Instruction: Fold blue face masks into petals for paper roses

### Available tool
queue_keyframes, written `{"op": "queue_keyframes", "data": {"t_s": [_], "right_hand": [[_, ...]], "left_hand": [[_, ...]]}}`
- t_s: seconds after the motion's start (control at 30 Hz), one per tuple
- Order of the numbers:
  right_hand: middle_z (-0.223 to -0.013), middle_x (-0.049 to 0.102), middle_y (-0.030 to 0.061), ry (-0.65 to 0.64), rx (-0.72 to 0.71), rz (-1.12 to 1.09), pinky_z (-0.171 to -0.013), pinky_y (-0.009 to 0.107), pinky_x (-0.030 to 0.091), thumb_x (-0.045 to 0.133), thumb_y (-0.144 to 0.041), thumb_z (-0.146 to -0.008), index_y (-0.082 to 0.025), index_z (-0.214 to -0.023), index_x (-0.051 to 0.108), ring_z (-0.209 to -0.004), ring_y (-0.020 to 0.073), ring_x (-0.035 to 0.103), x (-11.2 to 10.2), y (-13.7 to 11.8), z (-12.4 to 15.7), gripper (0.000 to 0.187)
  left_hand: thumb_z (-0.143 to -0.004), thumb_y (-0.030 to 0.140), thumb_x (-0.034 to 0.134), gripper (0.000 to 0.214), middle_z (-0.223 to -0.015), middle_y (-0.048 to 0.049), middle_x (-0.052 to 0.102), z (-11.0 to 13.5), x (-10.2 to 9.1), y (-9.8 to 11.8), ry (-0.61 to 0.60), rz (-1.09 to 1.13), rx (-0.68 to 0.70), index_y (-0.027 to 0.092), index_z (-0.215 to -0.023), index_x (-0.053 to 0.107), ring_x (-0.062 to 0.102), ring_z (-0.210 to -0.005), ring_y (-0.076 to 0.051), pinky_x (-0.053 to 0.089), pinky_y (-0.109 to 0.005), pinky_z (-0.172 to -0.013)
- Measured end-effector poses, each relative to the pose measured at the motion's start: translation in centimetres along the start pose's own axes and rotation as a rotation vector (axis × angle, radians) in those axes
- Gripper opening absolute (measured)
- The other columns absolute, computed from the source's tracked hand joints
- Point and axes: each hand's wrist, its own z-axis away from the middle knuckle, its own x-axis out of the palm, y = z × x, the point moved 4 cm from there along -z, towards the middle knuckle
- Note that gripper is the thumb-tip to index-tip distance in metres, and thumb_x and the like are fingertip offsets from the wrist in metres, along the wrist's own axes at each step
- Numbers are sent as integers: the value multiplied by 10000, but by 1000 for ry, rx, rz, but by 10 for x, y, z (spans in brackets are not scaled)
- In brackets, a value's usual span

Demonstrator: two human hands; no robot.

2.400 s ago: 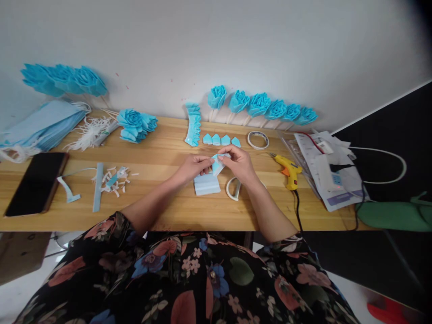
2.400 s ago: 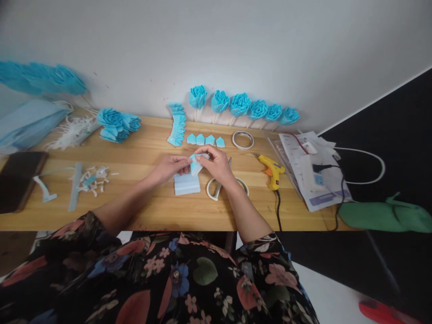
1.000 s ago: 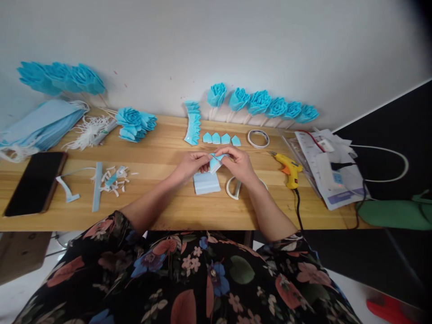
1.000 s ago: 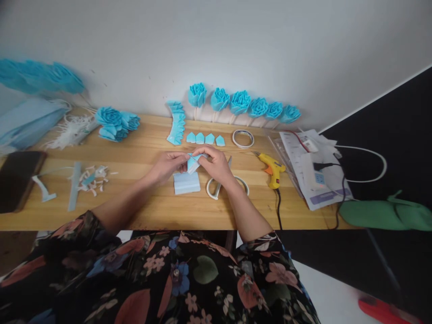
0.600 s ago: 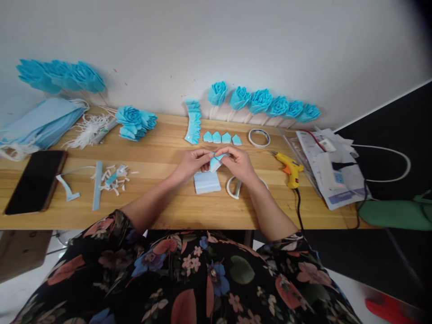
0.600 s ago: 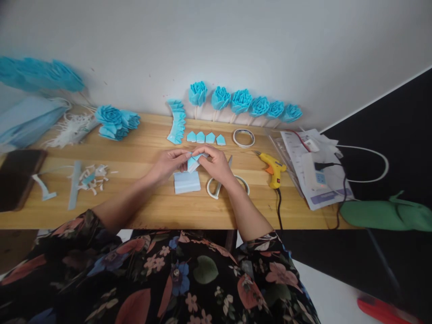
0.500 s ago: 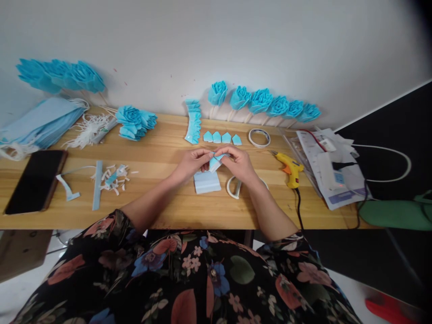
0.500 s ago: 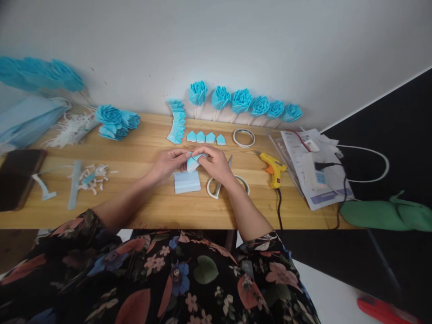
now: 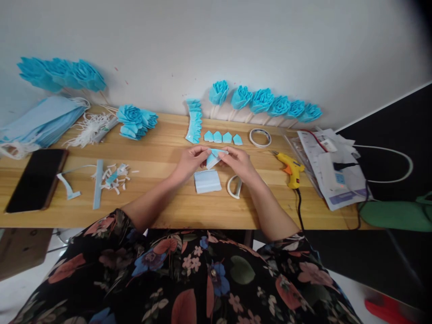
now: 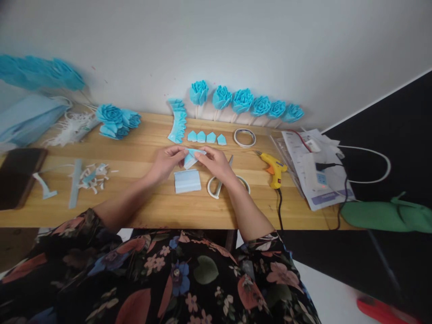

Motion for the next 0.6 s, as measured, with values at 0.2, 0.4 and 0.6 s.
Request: {"op": "queue_keyframes", "data": {"t_s": [0.2, 0.4, 0.6], "right_hand": [[-681, 593, -26, -28, -4, -12, -626, 265, 425, 694, -516, -835, -205, -770, 650, -641, 125, 534, 3, 0, 1, 321], [-653, 573, -31, -57, -4, -9, -577, 261, 395, 737, -523, -796, -208, -742, 640, -607, 119, 495, 7, -4, 3, 334], [-691, 606, -22, 61, -31, -56, -614, 270, 424, 723, -482, -779, -196, -784, 657, -633, 124, 510, 4, -8, 1, 294]], "left_hand": [[-773, 353, 712, 205, -572, 33, 567, -1, 0, -1, -8, -25, 27, 156, -726, 683, 486, -522, -85, 410, -229, -526], [-772, 363, 708, 205, -581, 31, 568, 1, 1, 2, -1, -96, 47, 164, -728, 689, 486, -539, -87, 414, -227, -537], [-764, 373, 722, 221, -605, 21, 598, 2, 3, 0, -14, -63, 35, 153, -780, 699, 495, -544, -84, 426, -224, -542]]}}
